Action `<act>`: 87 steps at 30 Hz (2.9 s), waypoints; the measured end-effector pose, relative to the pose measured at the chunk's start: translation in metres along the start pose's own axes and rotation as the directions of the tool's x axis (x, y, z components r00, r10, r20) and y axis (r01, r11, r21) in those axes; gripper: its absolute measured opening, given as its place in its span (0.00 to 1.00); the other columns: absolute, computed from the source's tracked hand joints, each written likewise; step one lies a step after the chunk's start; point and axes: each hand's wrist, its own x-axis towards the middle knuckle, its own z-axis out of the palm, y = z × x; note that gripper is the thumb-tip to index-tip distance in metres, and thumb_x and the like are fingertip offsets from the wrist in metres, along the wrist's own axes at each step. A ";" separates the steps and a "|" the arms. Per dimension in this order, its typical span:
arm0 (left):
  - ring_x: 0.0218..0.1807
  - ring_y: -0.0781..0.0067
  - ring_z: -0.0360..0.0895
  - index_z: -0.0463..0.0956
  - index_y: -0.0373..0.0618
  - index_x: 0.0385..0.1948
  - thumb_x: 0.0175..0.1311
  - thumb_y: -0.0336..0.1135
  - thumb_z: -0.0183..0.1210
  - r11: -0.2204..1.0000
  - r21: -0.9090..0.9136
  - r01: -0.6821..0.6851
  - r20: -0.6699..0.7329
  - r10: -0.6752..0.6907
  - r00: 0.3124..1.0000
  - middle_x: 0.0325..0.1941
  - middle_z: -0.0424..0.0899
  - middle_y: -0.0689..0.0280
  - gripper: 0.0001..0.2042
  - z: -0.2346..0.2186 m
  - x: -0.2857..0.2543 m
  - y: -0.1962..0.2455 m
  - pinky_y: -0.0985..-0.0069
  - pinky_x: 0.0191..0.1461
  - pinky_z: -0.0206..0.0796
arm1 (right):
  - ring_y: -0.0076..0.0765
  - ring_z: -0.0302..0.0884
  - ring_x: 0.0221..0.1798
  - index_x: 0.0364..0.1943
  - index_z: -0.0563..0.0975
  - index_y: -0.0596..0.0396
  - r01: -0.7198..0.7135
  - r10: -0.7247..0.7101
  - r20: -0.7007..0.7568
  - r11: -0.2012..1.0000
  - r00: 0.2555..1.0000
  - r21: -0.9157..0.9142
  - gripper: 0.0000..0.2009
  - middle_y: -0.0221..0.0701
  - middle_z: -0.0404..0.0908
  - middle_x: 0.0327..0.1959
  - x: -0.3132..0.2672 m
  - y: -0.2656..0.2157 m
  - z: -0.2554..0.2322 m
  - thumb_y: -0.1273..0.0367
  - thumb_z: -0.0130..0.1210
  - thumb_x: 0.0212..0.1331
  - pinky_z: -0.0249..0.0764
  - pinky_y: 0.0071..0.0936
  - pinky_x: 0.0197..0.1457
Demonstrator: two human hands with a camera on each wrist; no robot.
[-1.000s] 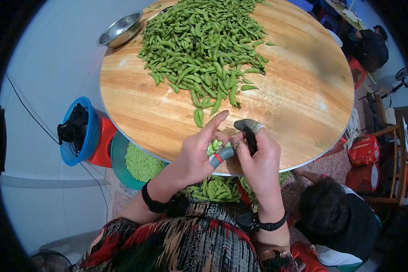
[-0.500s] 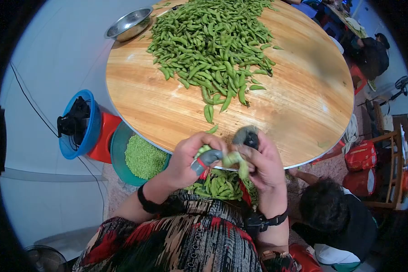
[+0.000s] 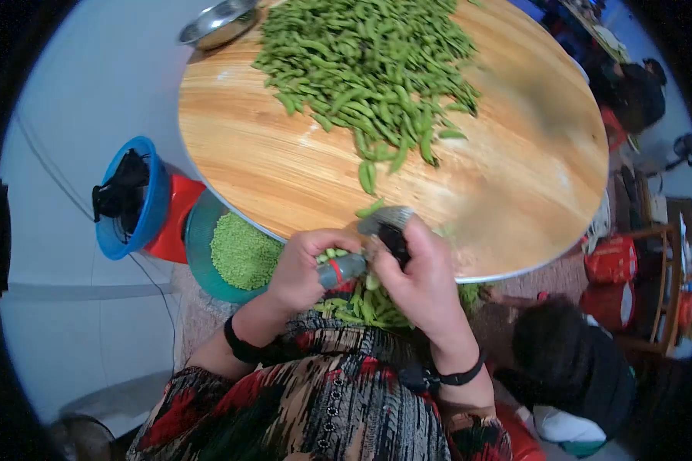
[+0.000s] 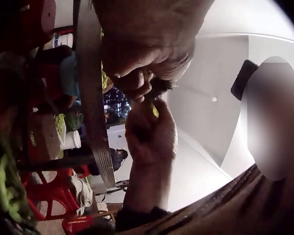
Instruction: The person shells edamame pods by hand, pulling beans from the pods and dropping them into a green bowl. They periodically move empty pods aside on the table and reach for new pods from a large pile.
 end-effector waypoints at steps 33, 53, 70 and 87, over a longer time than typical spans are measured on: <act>0.32 0.67 0.72 0.77 0.35 0.39 0.43 0.30 0.66 0.484 0.761 -0.432 0.075 0.596 0.800 0.34 0.75 0.59 0.18 -0.011 0.011 0.020 0.77 0.36 0.66 | 0.11 0.54 0.15 0.31 0.72 0.54 -0.532 0.257 0.471 0.510 0.844 0.676 0.10 0.18 0.64 0.16 0.016 0.009 -0.009 0.63 0.51 0.60 0.49 0.13 0.15; 0.25 0.77 0.75 0.70 0.40 0.37 0.62 0.31 0.51 0.922 -0.357 -0.151 -0.406 -0.007 0.914 0.34 0.74 0.64 0.06 0.013 0.024 0.005 0.83 0.10 0.66 | 0.18 0.61 0.20 0.28 0.67 0.58 -0.454 0.142 0.509 0.688 0.849 0.566 0.14 0.27 0.69 0.20 0.007 0.016 -0.015 0.63 0.38 0.66 0.60 0.19 0.24; 0.26 0.83 0.70 0.68 0.40 0.34 0.61 0.26 0.53 0.903 -0.399 -0.160 -0.356 0.009 0.934 0.29 0.72 0.69 0.04 0.024 0.028 0.017 0.87 0.28 0.63 | 0.16 0.56 0.16 0.34 0.67 0.58 -0.625 0.236 0.583 0.393 0.777 0.674 0.11 0.32 0.72 0.24 0.002 0.017 -0.021 0.66 0.36 0.67 0.54 0.15 0.19; 0.28 0.84 0.73 0.71 0.39 0.33 0.56 0.25 0.57 0.902 -0.419 0.101 -0.002 -0.112 0.994 0.28 0.74 0.70 0.05 0.005 0.039 0.019 0.86 0.30 0.65 | 0.11 0.56 0.15 0.31 0.72 0.57 -0.370 0.332 0.163 0.854 0.929 0.366 0.07 0.22 0.70 0.17 0.005 0.020 -0.003 0.70 0.44 0.64 0.52 0.11 0.17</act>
